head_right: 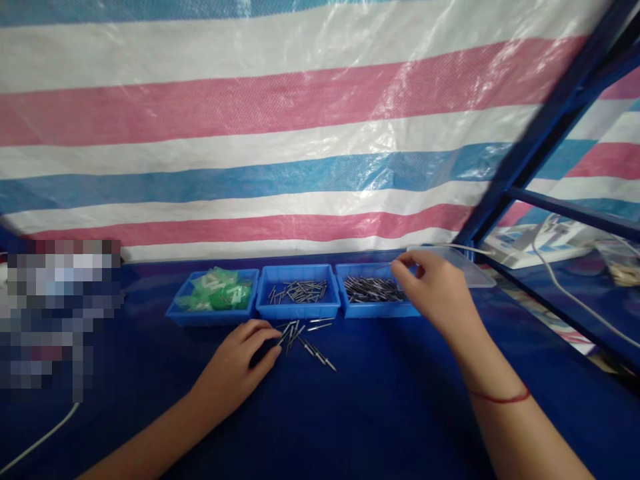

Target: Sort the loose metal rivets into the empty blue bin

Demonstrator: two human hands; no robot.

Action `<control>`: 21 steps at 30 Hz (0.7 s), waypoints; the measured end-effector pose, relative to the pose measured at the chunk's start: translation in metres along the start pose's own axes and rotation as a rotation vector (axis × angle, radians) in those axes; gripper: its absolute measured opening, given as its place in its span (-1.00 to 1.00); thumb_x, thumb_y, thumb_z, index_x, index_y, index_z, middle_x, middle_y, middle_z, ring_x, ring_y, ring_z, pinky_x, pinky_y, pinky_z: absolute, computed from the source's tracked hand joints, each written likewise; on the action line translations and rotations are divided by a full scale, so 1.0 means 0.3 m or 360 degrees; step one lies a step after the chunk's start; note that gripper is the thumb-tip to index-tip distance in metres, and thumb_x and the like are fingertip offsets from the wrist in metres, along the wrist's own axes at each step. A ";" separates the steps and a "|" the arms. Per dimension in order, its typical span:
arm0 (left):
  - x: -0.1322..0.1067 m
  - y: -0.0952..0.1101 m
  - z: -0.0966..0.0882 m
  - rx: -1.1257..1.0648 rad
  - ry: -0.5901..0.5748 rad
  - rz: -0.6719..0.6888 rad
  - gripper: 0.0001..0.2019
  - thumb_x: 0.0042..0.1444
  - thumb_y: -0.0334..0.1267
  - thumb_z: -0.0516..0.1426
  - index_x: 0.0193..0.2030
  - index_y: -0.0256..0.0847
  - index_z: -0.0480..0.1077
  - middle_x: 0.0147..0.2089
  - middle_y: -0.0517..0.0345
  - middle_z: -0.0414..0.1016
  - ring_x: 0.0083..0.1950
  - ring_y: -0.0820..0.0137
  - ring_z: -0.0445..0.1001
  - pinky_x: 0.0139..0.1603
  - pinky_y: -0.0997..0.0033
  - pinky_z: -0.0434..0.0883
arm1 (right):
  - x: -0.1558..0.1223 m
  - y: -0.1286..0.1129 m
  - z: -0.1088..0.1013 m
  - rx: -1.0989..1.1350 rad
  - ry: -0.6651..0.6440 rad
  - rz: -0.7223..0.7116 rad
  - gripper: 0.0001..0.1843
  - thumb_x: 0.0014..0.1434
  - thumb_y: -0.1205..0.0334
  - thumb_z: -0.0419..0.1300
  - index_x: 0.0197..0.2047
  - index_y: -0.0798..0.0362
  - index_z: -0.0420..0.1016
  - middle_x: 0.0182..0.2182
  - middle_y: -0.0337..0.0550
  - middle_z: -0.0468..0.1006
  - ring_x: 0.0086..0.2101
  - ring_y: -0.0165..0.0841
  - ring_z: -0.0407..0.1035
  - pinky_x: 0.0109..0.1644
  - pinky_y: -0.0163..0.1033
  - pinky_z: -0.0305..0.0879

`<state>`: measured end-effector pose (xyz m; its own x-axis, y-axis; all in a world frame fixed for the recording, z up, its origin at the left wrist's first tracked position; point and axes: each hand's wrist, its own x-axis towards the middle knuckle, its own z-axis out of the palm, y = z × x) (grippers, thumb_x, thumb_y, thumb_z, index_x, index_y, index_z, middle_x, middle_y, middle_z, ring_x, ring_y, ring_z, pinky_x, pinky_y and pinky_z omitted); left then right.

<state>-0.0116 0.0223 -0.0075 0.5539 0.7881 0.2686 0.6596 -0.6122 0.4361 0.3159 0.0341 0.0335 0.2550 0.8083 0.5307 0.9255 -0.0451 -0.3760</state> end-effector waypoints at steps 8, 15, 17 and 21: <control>0.015 0.002 0.011 0.0273 -0.0067 0.0014 -0.65 0.21 -0.16 0.07 0.09 -0.24 0.34 0.03 -0.04 0.38 -0.01 0.16 0.39 0.03 0.09 0.38 | -0.016 -0.029 0.017 -0.0321 0.0073 -0.0216 -0.74 0.15 0.11 0.09 -0.39 0.09 0.51 -0.43 -0.03 0.54 -0.39 -0.19 0.42 -0.29 -0.17 0.24; 0.026 -0.005 0.016 0.0234 -0.0031 0.0006 -0.81 0.25 -0.25 0.04 -0.10 -0.18 0.44 -0.10 0.05 0.40 -0.11 0.28 0.42 -0.04 0.23 0.40 | -0.119 -0.249 0.023 0.0391 -0.0907 -0.0816 -0.79 0.23 0.22 0.06 -0.35 0.04 0.48 -0.45 -0.20 0.49 -0.43 -0.40 0.38 -0.31 -0.30 0.22; 0.028 -0.007 0.016 0.0221 -0.0039 0.0011 -0.83 0.26 -0.29 0.03 -0.15 -0.18 0.44 -0.15 0.07 0.41 -0.14 0.30 0.43 -0.07 0.27 0.40 | -0.149 -0.276 0.044 0.0361 -0.1028 -0.0870 -0.81 0.22 0.24 0.09 -0.39 0.05 0.47 -0.47 -0.21 0.47 -0.44 -0.40 0.37 -0.34 -0.30 0.20; 0.029 -0.010 0.016 0.0178 -0.0056 0.0000 -0.84 0.27 -0.33 0.01 -0.20 -0.20 0.43 -0.19 0.10 0.41 -0.17 0.32 0.42 -0.08 0.29 0.38 | -0.186 -0.296 0.079 0.0303 -0.1056 -0.0879 -0.86 0.20 0.26 0.11 -0.36 0.04 0.47 -0.43 -0.20 0.48 -0.40 -0.37 0.39 -0.32 -0.29 0.21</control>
<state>-0.0064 0.0306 -0.0105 0.5699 0.7866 0.2376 0.7112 -0.6170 0.3369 0.2130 0.0070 0.0192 -0.4846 0.8625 0.1460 0.7910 0.5033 -0.3480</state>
